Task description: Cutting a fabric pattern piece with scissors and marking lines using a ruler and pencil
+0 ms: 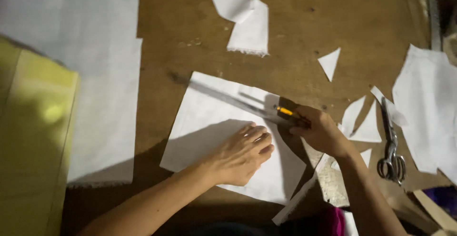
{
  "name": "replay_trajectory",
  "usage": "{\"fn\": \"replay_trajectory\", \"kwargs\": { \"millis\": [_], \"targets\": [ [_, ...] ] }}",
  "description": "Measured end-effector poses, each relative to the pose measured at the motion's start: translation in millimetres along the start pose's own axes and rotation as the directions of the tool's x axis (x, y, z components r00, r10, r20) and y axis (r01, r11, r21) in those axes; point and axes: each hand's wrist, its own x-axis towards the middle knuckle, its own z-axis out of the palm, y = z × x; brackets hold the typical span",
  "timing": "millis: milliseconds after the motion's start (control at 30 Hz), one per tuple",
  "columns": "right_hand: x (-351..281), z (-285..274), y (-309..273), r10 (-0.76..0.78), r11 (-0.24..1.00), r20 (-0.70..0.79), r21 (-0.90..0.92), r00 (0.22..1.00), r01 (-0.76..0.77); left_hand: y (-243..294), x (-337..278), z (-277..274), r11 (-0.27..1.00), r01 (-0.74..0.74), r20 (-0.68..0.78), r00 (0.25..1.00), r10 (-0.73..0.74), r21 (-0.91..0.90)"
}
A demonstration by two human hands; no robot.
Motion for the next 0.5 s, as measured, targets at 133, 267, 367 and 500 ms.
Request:
{"fn": "replay_trajectory", "kwargs": {
  "millis": [133, 267, 367, 500],
  "targets": [
    [-23.1, -33.1, -26.2, 0.014, 0.999, -0.117, 0.043, 0.993, -0.009, -9.6, 16.7, 4.8, 0.997, 0.050, 0.122, 0.991, -0.057, 0.066],
    [-60.4, -61.2, -91.6, 0.371, 0.818, -0.241, 0.542, 0.897, -0.192, -32.0, 47.7, 13.2, 0.783, 0.416, -0.107, 0.903, -0.416, 0.463],
    [-89.8, -58.5, -134.3, 0.459, 0.732, -0.355, 0.670, 0.814, -0.121, -33.4, 70.7, 5.6, 0.645, 0.543, -0.163, 0.817, -0.553, 0.538],
    [-109.8, -6.9, -164.3, 0.609, 0.613, -0.403, 0.786, 0.683, -0.083, -24.5, 78.7, -3.6, 0.537, 0.550, -0.155, 0.776, -0.612, 0.639]
  ]
}}
